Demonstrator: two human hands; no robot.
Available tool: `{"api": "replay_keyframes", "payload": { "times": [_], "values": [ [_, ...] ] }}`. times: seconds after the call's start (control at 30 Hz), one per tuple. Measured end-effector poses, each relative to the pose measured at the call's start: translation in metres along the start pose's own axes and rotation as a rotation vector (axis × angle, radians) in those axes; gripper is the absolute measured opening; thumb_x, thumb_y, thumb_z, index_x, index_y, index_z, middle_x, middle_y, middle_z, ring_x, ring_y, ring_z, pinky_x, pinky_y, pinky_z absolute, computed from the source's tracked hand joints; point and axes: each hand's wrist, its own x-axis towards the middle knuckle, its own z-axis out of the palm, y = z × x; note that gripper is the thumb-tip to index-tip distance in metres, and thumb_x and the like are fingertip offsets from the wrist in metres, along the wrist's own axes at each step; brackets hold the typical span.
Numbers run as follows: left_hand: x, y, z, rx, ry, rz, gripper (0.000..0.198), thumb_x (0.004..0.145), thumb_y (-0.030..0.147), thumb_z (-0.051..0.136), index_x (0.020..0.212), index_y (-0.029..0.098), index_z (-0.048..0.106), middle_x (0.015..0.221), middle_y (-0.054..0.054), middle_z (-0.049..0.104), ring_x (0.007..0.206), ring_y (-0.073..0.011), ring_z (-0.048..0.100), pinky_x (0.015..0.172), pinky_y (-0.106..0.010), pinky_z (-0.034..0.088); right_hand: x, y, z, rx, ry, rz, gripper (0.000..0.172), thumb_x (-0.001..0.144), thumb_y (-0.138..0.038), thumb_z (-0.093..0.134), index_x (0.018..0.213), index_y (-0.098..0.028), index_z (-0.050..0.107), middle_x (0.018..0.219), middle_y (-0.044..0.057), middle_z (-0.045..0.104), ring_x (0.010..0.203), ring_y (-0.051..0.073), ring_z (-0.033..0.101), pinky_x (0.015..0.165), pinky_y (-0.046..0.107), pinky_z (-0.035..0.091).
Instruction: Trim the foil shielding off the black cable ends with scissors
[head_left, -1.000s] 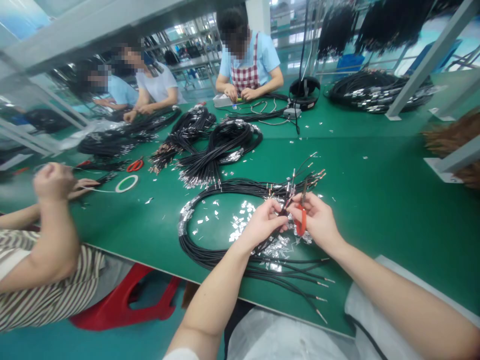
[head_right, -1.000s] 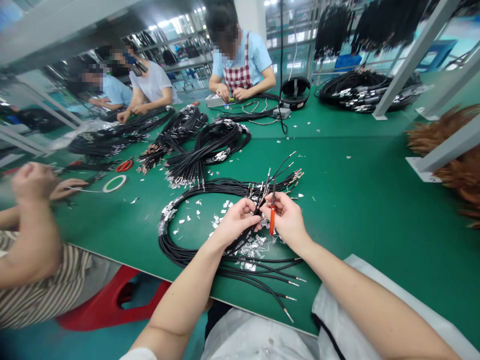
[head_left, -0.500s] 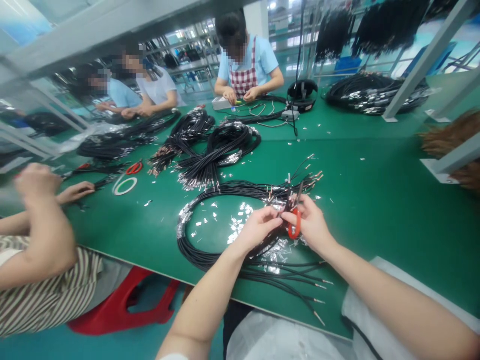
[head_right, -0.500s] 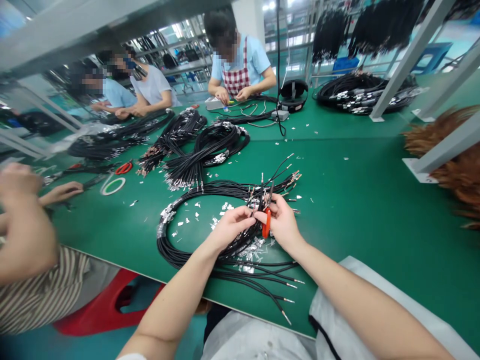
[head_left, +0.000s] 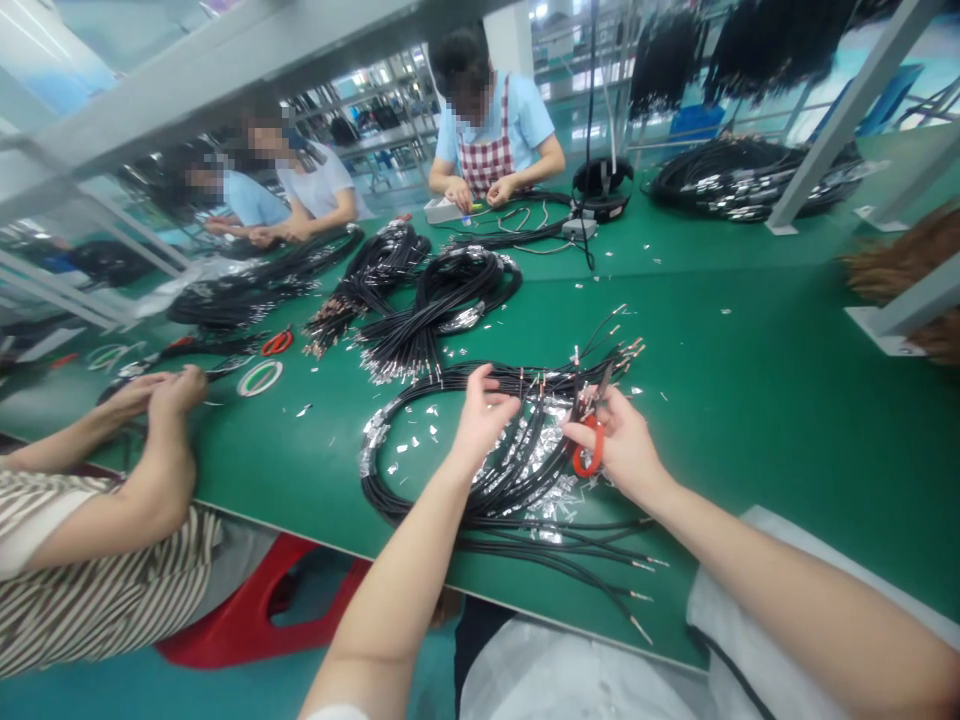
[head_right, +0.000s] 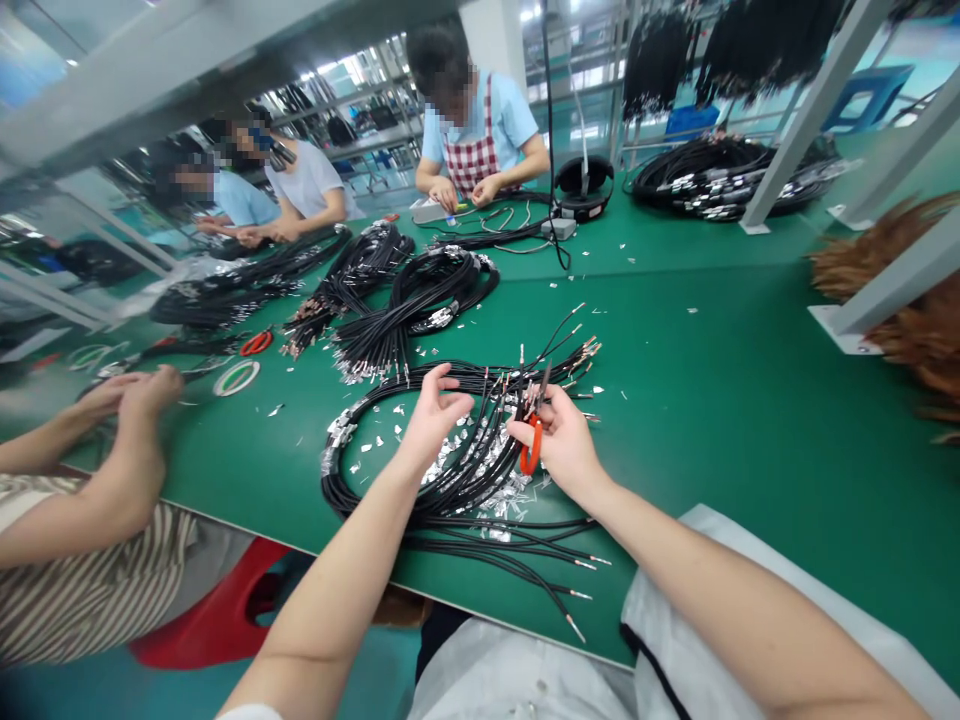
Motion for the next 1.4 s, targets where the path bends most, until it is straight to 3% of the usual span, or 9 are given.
{"api": "replay_keyframes", "payload": {
  "times": [0.1,0.17,0.33,0.43,0.73,0.9,1.1,1.3,1.4],
  "values": [
    [-0.024,0.008,0.021,0.086,-0.562,0.037,0.07,0.062,0.012,0.068,0.124,0.025,0.039,0.114,-0.008,0.05,0.095,-0.0172,0.058,0.086,-0.034,0.046,-0.002,-0.004,0.0,-0.004,-0.03,-0.014,0.046,0.059,-0.032,0.077,0.092,-0.024,0.046,0.08,-0.001,0.064,0.073,0.017,0.064,0.074,0.034,0.051],
    [-0.032,0.015,0.03,0.206,-0.744,0.057,0.064,0.066,0.016,0.066,0.125,0.025,0.041,0.117,-0.009,0.051,0.101,-0.0208,0.055,0.089,-0.038,0.044,-0.002,-0.008,0.0,-0.034,-0.048,-0.034,0.044,0.06,-0.031,0.076,0.091,-0.023,0.046,0.08,0.0,0.065,0.074,0.018,0.064,0.073,0.033,0.051],
    [-0.038,0.02,0.046,0.71,-0.299,0.453,0.03,0.066,0.019,0.065,0.094,0.018,0.055,0.107,-0.009,0.048,0.107,-0.0271,0.041,0.093,-0.043,0.036,-0.001,-0.018,-0.004,-0.176,-0.031,-0.094,0.036,0.063,-0.029,0.074,0.087,-0.021,0.048,0.078,0.0,0.066,0.071,0.017,0.063,0.067,0.031,0.049],
    [-0.045,0.018,0.051,0.766,-0.191,0.555,0.027,0.07,0.018,0.06,0.096,0.018,0.055,0.101,-0.009,0.045,0.097,-0.0235,0.045,0.083,-0.037,0.041,-0.001,-0.025,-0.007,-0.271,-0.029,-0.152,0.032,0.065,-0.029,0.072,0.086,-0.022,0.049,0.079,0.001,0.066,0.07,0.018,0.062,0.066,0.031,0.05],
    [-0.039,0.012,0.052,0.165,-0.515,0.132,0.015,0.078,0.032,0.058,0.079,0.017,0.055,0.067,0.001,0.054,0.064,-0.0126,0.051,0.064,-0.026,0.041,0.001,-0.05,-0.019,-0.271,-0.139,-0.09,0.03,0.064,-0.029,0.073,0.08,-0.021,0.05,0.074,0.0,0.065,0.064,0.017,0.063,0.061,0.031,0.052],
    [-0.029,0.006,0.051,-0.317,-0.601,-0.185,0.024,0.074,0.035,0.063,0.082,0.015,0.054,0.055,0.005,0.047,0.04,-0.0057,0.041,0.04,-0.02,0.028,0.012,-0.055,-0.035,-0.091,-0.011,-0.082,0.036,0.062,-0.029,0.076,0.083,-0.02,0.048,0.072,0.0,0.066,0.058,0.014,0.063,0.06,0.029,0.052],
    [-0.031,0.004,0.05,-0.332,-0.678,-0.196,0.024,0.075,0.034,0.062,0.084,0.012,0.055,0.056,0.003,0.051,0.038,-0.0039,0.04,0.039,-0.019,0.025,0.018,-0.044,-0.036,-0.015,0.032,-0.113,0.038,0.062,-0.025,0.076,0.09,-0.02,0.052,0.078,0.002,0.068,0.075,0.016,0.066,0.071,0.031,0.051],
    [-0.047,0.008,0.055,-0.12,-0.751,-0.197,0.024,0.076,0.036,0.062,0.08,0.014,0.054,0.056,0.006,0.04,0.038,-0.0016,0.031,0.039,-0.019,0.02,0.016,-0.046,-0.027,0.175,-0.023,0.005,0.038,0.06,-0.023,0.077,0.09,-0.019,0.053,0.074,-0.001,0.067,0.062,0.01,0.062,0.06,0.024,0.049],
    [-0.055,0.01,0.057,0.03,-0.646,-0.082,0.025,0.068,0.032,0.07,0.075,0.015,0.053,0.057,0.007,0.042,0.045,-0.0028,0.036,0.043,-0.018,0.026,0.016,-0.051,-0.026,0.217,-0.03,0.034,0.04,0.058,-0.023,0.079,0.087,-0.019,0.052,0.069,-0.002,0.064,0.057,0.009,0.059,0.054,0.022,0.047]
  ]
}}
